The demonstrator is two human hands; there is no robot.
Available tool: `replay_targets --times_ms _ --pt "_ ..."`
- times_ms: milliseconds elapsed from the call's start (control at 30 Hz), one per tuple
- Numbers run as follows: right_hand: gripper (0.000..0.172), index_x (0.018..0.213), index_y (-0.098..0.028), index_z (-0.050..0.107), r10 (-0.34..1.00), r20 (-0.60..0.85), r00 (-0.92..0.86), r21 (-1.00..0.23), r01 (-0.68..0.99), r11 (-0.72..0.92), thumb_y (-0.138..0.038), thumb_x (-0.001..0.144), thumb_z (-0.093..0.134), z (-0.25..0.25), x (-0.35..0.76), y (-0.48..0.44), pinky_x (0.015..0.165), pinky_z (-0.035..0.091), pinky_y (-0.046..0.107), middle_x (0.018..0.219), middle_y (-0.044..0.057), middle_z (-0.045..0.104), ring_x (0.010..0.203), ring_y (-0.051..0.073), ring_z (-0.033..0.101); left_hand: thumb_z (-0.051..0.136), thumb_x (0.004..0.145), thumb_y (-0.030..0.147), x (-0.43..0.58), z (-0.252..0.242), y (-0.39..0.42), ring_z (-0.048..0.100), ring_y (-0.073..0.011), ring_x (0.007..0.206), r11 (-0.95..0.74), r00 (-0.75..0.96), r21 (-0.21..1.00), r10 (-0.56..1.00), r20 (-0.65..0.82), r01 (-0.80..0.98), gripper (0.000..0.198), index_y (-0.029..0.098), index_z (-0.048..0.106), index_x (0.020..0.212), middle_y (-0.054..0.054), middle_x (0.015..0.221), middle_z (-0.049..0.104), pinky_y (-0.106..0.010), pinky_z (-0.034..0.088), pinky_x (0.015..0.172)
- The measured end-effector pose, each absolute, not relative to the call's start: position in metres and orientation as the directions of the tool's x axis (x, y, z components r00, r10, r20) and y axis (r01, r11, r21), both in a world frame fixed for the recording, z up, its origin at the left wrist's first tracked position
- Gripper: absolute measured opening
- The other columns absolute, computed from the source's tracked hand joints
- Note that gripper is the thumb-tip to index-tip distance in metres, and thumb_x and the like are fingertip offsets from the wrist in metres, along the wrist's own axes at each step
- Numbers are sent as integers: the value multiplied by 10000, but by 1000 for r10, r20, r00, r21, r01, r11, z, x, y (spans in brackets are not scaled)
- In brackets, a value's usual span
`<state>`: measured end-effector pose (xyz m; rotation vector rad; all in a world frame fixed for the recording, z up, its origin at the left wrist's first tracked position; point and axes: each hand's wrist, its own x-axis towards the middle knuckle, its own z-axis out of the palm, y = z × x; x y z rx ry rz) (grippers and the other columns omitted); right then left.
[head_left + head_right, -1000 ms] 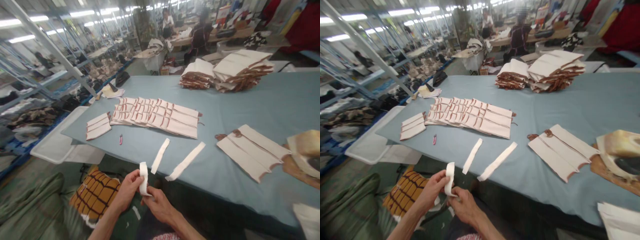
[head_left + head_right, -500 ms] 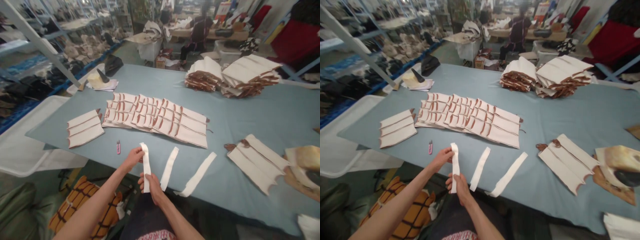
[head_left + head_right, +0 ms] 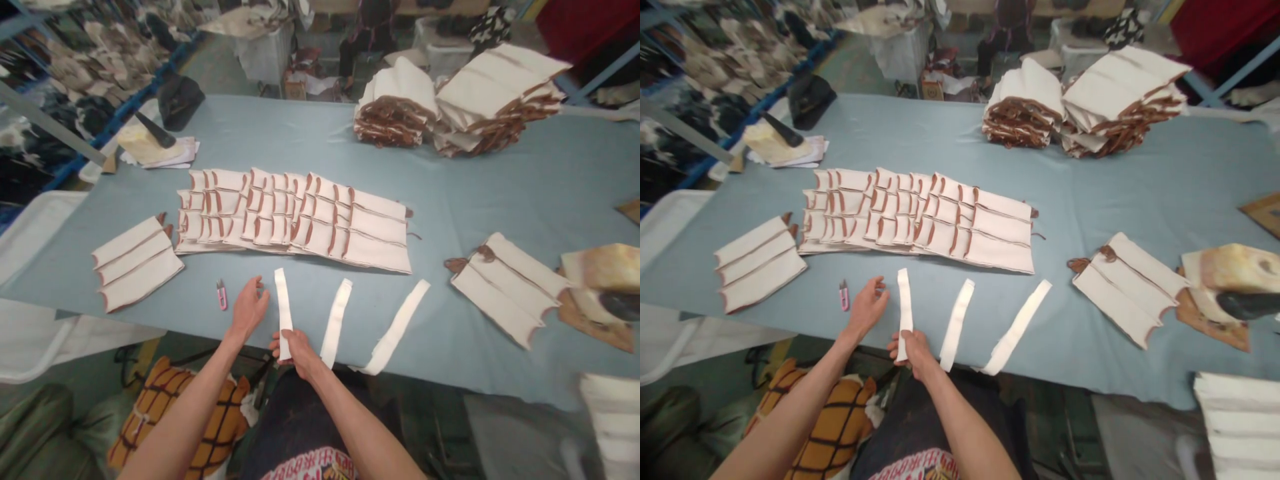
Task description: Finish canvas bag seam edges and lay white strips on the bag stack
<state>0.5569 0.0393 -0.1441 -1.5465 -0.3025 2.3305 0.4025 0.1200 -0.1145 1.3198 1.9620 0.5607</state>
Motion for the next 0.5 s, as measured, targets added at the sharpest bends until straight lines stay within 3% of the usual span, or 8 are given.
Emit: replay_targets --times_ms 200,367,500 --pt "312 1206 -149 653 384 -840 -384 -360 -135 -923 -403 1025 631 -134 549 37 773 618 356 1114 70 701 892 179 701 665 1000 365 410 -121 87 704 -198 894 334 -114 657 928 -354 676 251 139 681 1107 -60 1043 717 -406 613 835" --pt "321 1196 -148 657 347 -808 -476 -347 -93 -933 -421 1034 616 -132 551 25 715 612 319 1051 56 711 819 156 698 692 980 338 426 -131 78 685 -241 1044 293 -80 657 939 -334 695 266 148 673 1166 -86 1177 694 -460 596 919" --pt "358 1078 -133 681 216 -758 -616 -303 38 -952 -477 1039 589 -135 567 2 643 599 286 914 37 738 717 139 708 697 976 329 420 -126 81 674 -256 1096 351 -153 656 928 -341 669 276 151 671 1185 -96 1233 681 -481 587 950"
